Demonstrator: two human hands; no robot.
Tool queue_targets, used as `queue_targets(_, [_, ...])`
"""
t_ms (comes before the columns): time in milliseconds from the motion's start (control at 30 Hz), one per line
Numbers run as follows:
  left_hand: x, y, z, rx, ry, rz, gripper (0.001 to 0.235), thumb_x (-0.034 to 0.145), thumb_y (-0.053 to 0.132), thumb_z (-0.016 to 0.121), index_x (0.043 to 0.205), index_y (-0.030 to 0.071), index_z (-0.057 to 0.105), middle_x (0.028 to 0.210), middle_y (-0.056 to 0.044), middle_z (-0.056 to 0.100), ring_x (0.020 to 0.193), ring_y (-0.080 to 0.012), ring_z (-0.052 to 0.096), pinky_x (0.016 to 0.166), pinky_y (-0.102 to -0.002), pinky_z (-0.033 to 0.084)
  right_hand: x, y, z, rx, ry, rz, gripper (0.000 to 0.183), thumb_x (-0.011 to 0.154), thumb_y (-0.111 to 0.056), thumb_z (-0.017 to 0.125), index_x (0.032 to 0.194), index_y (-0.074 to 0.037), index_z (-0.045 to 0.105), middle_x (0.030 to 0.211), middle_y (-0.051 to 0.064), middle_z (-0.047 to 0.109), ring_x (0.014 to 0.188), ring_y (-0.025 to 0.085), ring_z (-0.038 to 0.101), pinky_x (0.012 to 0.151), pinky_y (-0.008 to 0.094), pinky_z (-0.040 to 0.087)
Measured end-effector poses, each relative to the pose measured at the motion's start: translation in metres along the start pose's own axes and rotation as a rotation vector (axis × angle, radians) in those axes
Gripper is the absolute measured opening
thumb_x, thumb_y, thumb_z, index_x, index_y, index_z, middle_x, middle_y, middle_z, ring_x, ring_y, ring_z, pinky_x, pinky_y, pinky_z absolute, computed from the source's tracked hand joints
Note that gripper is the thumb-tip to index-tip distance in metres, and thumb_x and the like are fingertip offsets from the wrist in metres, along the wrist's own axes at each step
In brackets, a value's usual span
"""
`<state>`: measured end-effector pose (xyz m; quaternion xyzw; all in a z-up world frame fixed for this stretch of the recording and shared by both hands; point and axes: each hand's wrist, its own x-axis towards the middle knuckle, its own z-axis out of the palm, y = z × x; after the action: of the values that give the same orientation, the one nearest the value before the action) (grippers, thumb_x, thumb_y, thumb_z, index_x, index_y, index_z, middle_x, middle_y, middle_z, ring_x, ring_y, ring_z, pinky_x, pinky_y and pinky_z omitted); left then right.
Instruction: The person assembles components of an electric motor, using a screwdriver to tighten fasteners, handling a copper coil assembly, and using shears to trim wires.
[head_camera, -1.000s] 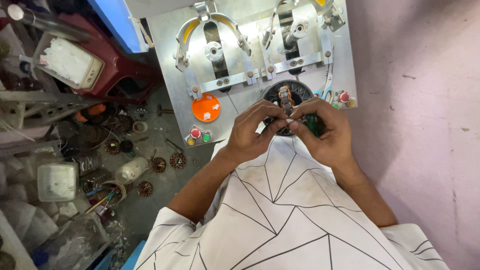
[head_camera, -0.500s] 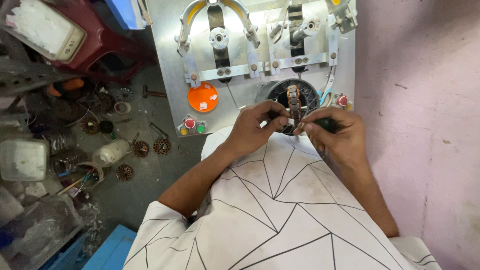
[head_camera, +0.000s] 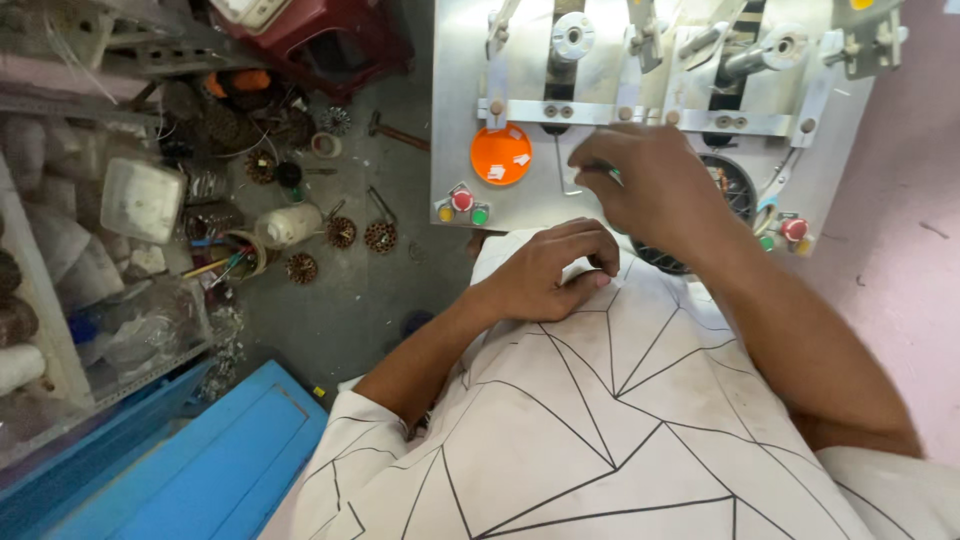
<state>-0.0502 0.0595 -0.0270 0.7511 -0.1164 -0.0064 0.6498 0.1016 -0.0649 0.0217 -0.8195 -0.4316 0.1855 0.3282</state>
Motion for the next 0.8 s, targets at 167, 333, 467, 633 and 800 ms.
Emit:
queue_targets(167, [-0.023, -0.007, 0.009, -0.047, 0.243, -0.104, 0.013, 0.092, 0.001, 0.07, 0.103, 0.004, 0.062, 0.099, -0.008, 0.067, 0.09, -0.019, 0.07, 0.083, -0.033, 0.058, 0.07, 0.021, 0.061, -0.017, -0.229, 0.008, 0.017, 0.079, -0.001, 0.072, 0.096, 0.0, 0.075, 0.086, 0.019, 0.074, 0.079, 0.035, 0.073, 0.078, 0.042, 0.058])
queue_targets(333, [-0.042, -0.023, 0.018, 0.015, 0.497, -0.193, 0.014, 0.09, 0.001, 0.072, 0.102, 0.003, 0.065, 0.094, -0.008, 0.071, 0.085, -0.02, 0.069, 0.075, -0.031, 0.053, 0.111, 0.066, 0.126, -0.077, -0.268, -0.008, 0.016, 0.07, -0.003, 0.079, 0.086, -0.001, 0.077, 0.082, 0.016, 0.075, 0.074, 0.032, 0.072, 0.074, 0.04, 0.058])
queue_targets(467, [-0.043, -0.034, 0.021, 0.045, 0.568, -0.172, 0.015, 0.089, 0.0, 0.073, 0.102, 0.003, 0.065, 0.094, -0.008, 0.071, 0.085, -0.0203, 0.069, 0.077, -0.031, 0.054, 0.12, 0.088, 0.146, 0.033, -0.363, 0.114, 0.018, 0.068, -0.005, 0.08, 0.086, -0.003, 0.078, 0.082, 0.012, 0.076, 0.07, 0.023, 0.075, 0.071, 0.035, 0.061])
queue_targets(633, [-0.034, -0.046, 0.025, -0.025, 0.592, -0.216, 0.013, 0.092, 0.001, 0.071, 0.104, 0.002, 0.065, 0.095, -0.008, 0.071, 0.086, -0.0168, 0.071, 0.08, -0.029, 0.056, 0.116, 0.067, 0.121, 0.124, -0.297, 0.105, 0.017, 0.079, -0.01, 0.08, 0.095, -0.005, 0.079, 0.084, 0.009, 0.076, 0.07, 0.019, 0.075, 0.069, 0.032, 0.061])
queue_targets(800, [-0.021, -0.033, 0.02, -0.125, 0.766, -0.171, 0.012, 0.097, 0.001, 0.069, 0.106, -0.001, 0.063, 0.1, -0.008, 0.069, 0.089, -0.0157, 0.067, 0.084, -0.026, 0.057, 0.054, 0.012, 0.016, 0.141, -0.34, 0.04, 0.021, 0.09, -0.021, 0.077, 0.106, -0.008, 0.077, 0.079, 0.008, 0.076, 0.069, 0.016, 0.073, 0.067, 0.031, 0.054])
